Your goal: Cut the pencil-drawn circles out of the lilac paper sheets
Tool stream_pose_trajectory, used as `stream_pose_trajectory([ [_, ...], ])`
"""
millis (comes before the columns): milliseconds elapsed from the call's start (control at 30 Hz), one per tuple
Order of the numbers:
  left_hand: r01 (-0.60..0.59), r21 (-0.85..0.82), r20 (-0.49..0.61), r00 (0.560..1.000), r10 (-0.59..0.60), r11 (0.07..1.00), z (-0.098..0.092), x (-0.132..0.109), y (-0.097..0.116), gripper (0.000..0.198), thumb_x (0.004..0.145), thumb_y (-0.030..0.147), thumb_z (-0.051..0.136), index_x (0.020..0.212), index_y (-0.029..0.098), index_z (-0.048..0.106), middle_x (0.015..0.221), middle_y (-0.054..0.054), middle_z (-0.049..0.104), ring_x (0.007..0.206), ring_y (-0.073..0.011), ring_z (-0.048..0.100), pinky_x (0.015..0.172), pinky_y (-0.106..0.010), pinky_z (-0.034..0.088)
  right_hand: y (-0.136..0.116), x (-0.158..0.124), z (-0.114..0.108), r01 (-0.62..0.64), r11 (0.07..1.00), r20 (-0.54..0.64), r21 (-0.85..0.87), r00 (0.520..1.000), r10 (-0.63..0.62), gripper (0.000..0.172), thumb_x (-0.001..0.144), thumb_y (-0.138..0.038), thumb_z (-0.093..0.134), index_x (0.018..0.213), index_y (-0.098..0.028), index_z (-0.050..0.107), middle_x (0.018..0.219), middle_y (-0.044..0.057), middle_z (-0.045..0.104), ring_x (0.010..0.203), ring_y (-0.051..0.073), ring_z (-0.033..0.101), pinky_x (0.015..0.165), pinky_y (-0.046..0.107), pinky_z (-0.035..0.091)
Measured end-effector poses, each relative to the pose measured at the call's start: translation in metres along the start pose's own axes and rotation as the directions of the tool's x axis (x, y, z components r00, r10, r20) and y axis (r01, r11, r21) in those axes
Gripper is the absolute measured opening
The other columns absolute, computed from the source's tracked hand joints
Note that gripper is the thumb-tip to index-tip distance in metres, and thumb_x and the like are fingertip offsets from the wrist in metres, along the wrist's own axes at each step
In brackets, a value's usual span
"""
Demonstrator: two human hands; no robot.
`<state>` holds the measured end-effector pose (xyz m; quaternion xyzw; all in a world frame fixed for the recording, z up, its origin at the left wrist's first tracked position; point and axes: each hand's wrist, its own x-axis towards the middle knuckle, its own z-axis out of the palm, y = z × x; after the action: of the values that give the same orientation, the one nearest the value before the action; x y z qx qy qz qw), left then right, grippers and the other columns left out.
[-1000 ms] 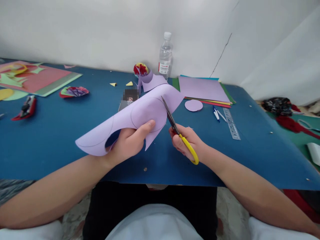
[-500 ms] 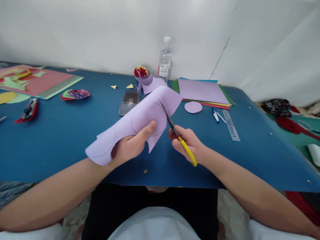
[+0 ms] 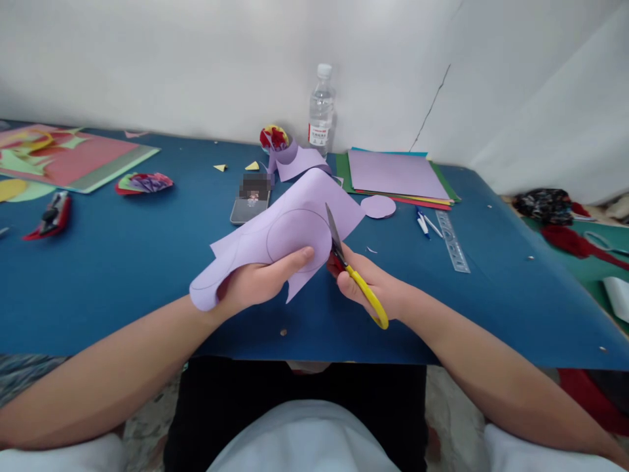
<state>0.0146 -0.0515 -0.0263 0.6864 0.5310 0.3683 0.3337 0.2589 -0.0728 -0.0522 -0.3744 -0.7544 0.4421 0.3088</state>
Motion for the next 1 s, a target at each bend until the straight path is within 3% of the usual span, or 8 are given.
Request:
stream_pose_trajectory([
  [100, 0.019, 0.012, 0.004, 1.0, -0.019, 1.0, -0.001, 0.001, 0.002, 0.061, 0.084, 0.08, 0.078, 0.117, 0.03, 0.09, 0.116, -0.011, 0.091, 0.132, -0.0487, 0.079, 0.131, -0.062, 0.056, 0.001, 0.001, 0.002, 0.041, 0.997, 0.015, 0.063, 0.999, -0.042, 0.09, 0.107, -0.092, 0.046, 0.164, -0.022, 0.057, 0.14, 0.017, 0.074, 0.113, 0.032, 0.072, 0.11, 0.05, 0.06],
  [300, -0.023, 0.025, 0.008, 1.0, 0.023, 0.999, -0.002, 0.002, -0.01, 0.065, 0.082, 0.082, 0.083, 0.122, 0.031, 0.09, 0.123, -0.01, 0.09, 0.135, -0.0474, 0.078, 0.131, -0.059, 0.058, 0.001, 0.002, 0.001, 0.036, 0.997, -0.002, 0.069, 0.999, -0.036, 0.089, 0.107, -0.091, 0.047, 0.159, -0.021, 0.061, 0.137, 0.018, 0.075, 0.123, 0.035, 0.072, 0.116, 0.055, 0.059],
  [433, -0.029, 0.029, 0.016, 0.999, 0.028, 0.999, -0.003, 0.004, -0.02, 0.061, 0.081, 0.078, 0.088, 0.119, 0.031, 0.091, 0.126, -0.011, 0.089, 0.137, -0.0477, 0.078, 0.131, -0.058, 0.058, 0.001, 0.002, 0.001, 0.022, 0.997, -0.015, 0.078, 1.0, -0.021, 0.085, 0.106, -0.092, 0.05, 0.154, -0.024, 0.064, 0.121, 0.012, 0.076, 0.105, 0.03, 0.071, 0.092, 0.045, 0.063],
  [567, -0.026, 0.019, 0.025, 0.999, 0.026, 0.999, -0.004, 0.003, -0.021, 0.06, 0.083, 0.077, 0.088, 0.121, 0.03, 0.09, 0.134, -0.011, 0.088, 0.138, -0.0477, 0.077, 0.132, -0.058, 0.057, 0.003, 0.001, 0.003, 0.005, 0.997, -0.037, 0.071, 0.999, -0.002, 0.078, 0.105, -0.094, 0.051, 0.137, -0.026, 0.069, 0.106, 0.009, 0.072, 0.09, 0.026, 0.065, 0.076, 0.04, 0.058],
  [633, -0.03, 0.017, 0.022, 0.999, 0.03, 0.999, -0.004, 0.002, -0.019, 0.064, 0.083, 0.077, 0.089, 0.126, 0.03, 0.089, 0.142, -0.011, 0.086, 0.141, -0.0476, 0.076, 0.134, -0.059, 0.056, 0.004, 0.001, 0.003, 0.024, 0.997, -0.051, 0.074, 0.999, -0.02, 0.076, 0.105, -0.094, 0.05, 0.131, -0.025, 0.07, 0.098, 0.007, 0.068, 0.087, 0.025, 0.064, 0.075, 0.04, 0.057],
  [733, -0.036, 0.0, 0.023, 0.999, 0.036, 0.999, -0.003, 0.001, -0.018, 0.066, 0.083, 0.075, 0.089, 0.132, 0.03, 0.087, 0.147, -0.012, 0.083, 0.142, -0.0476, 0.075, 0.135, -0.06, 0.055, 0.006, 0.001, 0.004, 0.058, 0.996, -0.063, 0.066, 0.997, -0.054, 0.076, 0.107, -0.091, 0.05, 0.137, -0.024, 0.069, 0.093, 0.005, 0.064, 0.086, 0.025, 0.063, 0.078, 0.04, 0.057],
  [833, -0.04, -0.014, 0.032, 0.999, 0.041, 0.999, -0.001, 0.0, -0.018, 0.065, 0.083, 0.075, 0.089, 0.13, 0.03, 0.088, 0.14, -0.012, 0.086, 0.14, -0.0473, 0.077, 0.132, -0.057, 0.058, 0.006, 0.001, 0.003, 0.067, 0.997, -0.061, 0.047, 0.996, -0.064, 0.079, 0.109, -0.09, 0.049, 0.147, -0.023, 0.066, 0.098, 0.006, 0.068, 0.089, 0.026, 0.065, 0.082, 0.042, 0.058],
  [1000, -0.027, -0.012, 0.002, 1.0, 0.027, 1.0, -0.001, 0.0, -0.022, 0.067, 0.081, 0.075, 0.091, 0.129, 0.028, 0.088, 0.137, -0.013, 0.087, 0.141, -0.047, 0.076, 0.131, -0.054, 0.059, 0.004, 0.001, 0.003, 0.055, 0.998, -0.042, 0.04, 0.998, -0.054, 0.082, 0.108, -0.091, 0.047, 0.147, -0.022, 0.066, 0.104, 0.008, 0.072, 0.088, 0.025, 0.065, 0.081, 0.042, 0.056],
])
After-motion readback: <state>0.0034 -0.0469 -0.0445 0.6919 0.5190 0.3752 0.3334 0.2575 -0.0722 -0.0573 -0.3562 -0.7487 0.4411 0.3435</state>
